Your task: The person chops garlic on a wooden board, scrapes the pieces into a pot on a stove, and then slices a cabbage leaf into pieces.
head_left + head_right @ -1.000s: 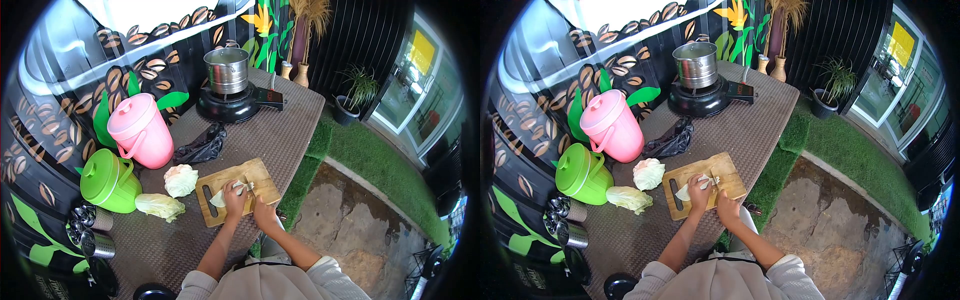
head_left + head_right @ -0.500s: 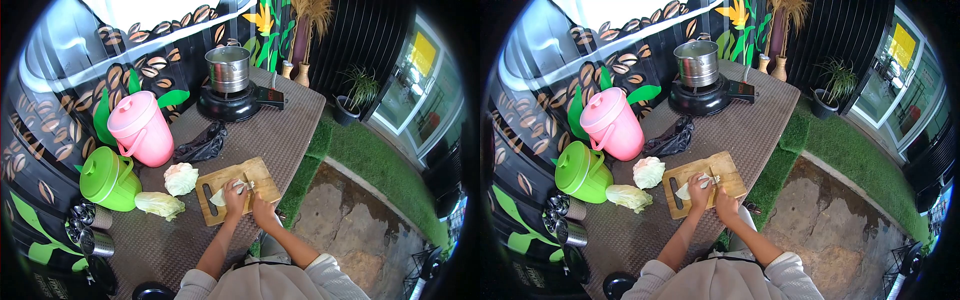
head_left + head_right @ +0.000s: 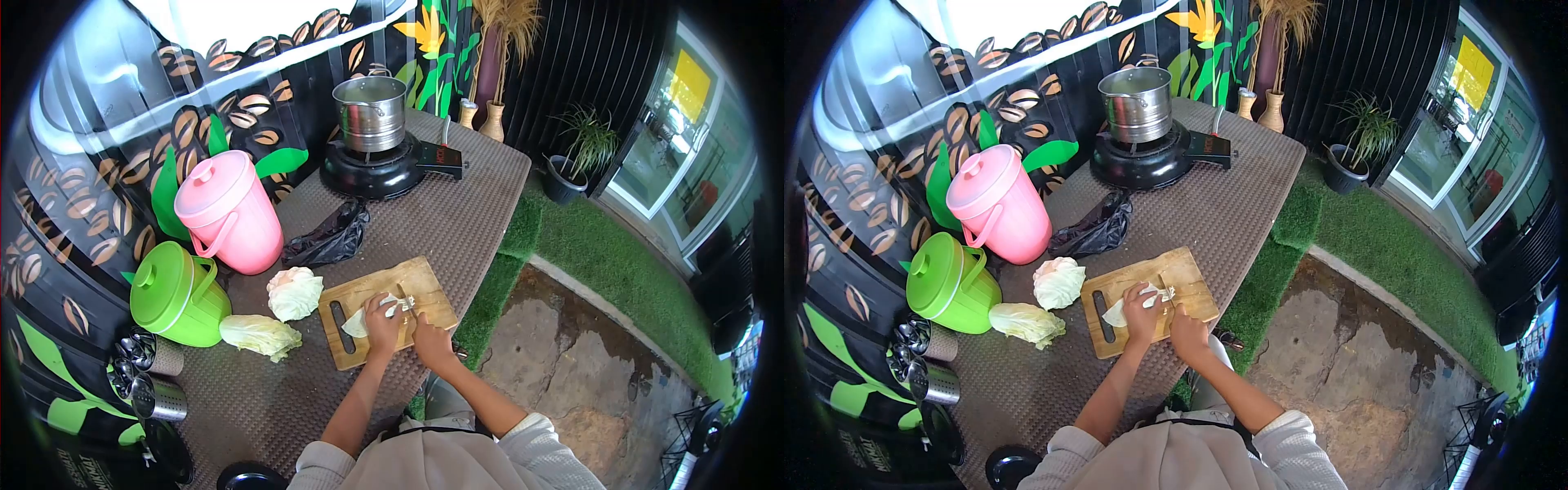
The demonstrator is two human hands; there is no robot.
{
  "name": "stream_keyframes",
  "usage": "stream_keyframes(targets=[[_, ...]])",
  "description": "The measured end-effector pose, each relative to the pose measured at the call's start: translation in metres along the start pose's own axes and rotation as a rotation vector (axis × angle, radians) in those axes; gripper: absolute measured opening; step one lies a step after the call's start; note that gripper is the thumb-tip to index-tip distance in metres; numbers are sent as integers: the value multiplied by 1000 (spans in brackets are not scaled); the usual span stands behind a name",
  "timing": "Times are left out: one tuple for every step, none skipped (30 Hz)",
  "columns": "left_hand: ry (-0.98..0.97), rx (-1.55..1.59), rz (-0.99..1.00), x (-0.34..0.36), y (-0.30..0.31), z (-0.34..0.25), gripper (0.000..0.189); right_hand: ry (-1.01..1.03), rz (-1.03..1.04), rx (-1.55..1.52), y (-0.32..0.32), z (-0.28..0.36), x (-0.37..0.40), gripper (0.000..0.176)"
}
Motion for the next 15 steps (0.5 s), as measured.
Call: stream_keyframes(targets=[[0,-2,-2,0,1,0,13,11,27,-30,4,2,1,18],[4,4,-4,0,1,0,13,13,27,-31,6,5,4,18],[7,11,-6,0,0,1,13,-33,30,-24,5,4,8,17],[6,12,-7,-1,0,2,13,-80,33,-15,3,2,12,17],[2,-3,0,-1,-1,2,13,-80,32,-13,-4,3,14,17],[-2,-18,7,-1,-2,3,13,-68,-39,19,-5,6,14,18],[-1,-18,7,-1,-3,4,13,-56,-111,52,-4,7,14,19],[-1,-7,1,-1,-3,4,13,-56,-110,52,-9,4,12,19],[-2,4,-2,0,-2,4,12,-59,-36,16,-9,3,7,18],[-5,5,2,1,-3,3,12,-64,35,-21,-9,2,5,18],[-6,3,-3,1,-2,2,12,-66,32,-22,-3,0,5,18],[-6,-1,-9,0,-1,2,12,-29,36,-23,2,1,5,17],[-7,-3,-10,0,0,1,12,9,41,-24,4,4,6,17],[-10,0,-4,0,0,0,12,11,41,-25,3,6,8,17],[-11,3,2,0,-1,0,12,-25,28,4,1,6,13,17]])
Point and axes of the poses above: each hand's wrist, its own x-axis away from the middle knuckle, its own y-axis out of the back of the hand, z = x × y, the point moved 9 cm from there along -x, towards the middle knuckle, and after that the axes turned 5 degrees about -y, right-handed, at the moved point
